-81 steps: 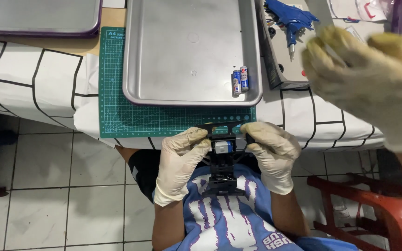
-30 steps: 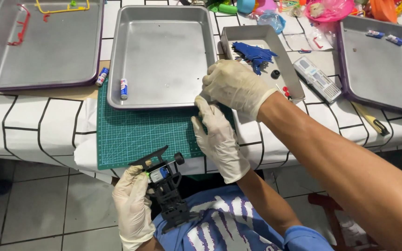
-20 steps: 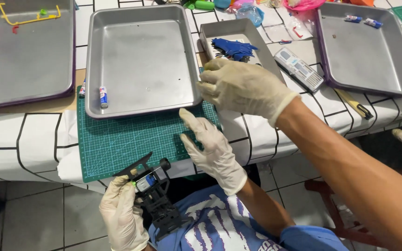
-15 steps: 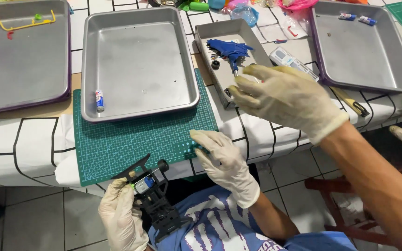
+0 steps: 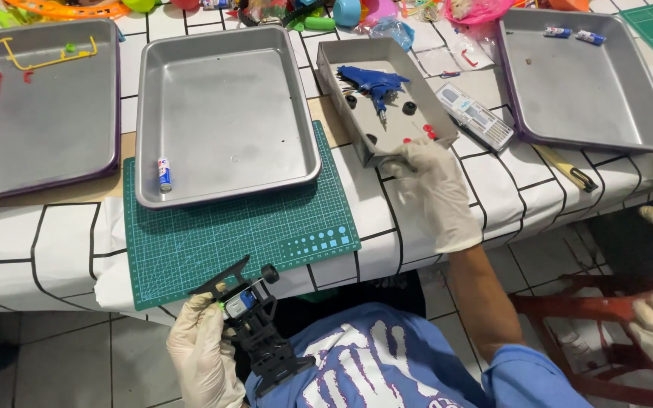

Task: Assembling a mini 4WD toy car by installing gears, batteries, and the body shell onto the chassis.

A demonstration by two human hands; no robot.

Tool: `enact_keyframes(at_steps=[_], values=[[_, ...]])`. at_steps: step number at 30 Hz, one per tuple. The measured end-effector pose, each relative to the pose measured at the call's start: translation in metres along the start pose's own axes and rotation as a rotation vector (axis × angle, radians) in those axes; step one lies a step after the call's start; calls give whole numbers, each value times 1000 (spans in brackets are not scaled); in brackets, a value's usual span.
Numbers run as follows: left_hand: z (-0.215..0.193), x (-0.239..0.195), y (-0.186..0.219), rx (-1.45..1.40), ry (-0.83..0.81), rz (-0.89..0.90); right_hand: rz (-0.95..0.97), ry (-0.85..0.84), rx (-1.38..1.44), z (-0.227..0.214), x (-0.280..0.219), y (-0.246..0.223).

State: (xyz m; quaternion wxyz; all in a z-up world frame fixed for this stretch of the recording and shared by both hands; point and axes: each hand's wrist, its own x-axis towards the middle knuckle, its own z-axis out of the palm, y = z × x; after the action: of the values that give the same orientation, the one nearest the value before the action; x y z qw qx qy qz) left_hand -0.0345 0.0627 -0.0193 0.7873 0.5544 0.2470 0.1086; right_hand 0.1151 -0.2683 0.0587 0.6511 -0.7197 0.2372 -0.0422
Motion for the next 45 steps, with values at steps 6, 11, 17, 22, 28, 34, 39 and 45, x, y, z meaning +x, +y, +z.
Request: enact_keyframes(at_steps=[6, 11, 17, 22, 28, 34, 39, 45], values=[[8, -3, 3, -26, -25, 3, -567, -186, -93, -54, 3, -47], [15, -3, 8, -25, -62, 39, -1249, 204, -980, -83, -11, -96], [10, 0, 4, -34, -35, 21, -882, 267, -909, -91, -19, -115], [13, 5, -9, -55, -71, 40, -1345, 226, -1075, -94, -2, -90], [24, -10, 15, -113, -170, 12, -1328, 105, -940, -56, 8, -16], [47, -19, 28, -93, -330, -34, -1119, 114, -1110, -43, 61, 72], [75, -10, 24, -166, -500, -5, -1009, -11, -902, -20, 16, 59], [93, -3, 19, -100, -554, 79, -903, 56, -355, -8, -91, 28]])
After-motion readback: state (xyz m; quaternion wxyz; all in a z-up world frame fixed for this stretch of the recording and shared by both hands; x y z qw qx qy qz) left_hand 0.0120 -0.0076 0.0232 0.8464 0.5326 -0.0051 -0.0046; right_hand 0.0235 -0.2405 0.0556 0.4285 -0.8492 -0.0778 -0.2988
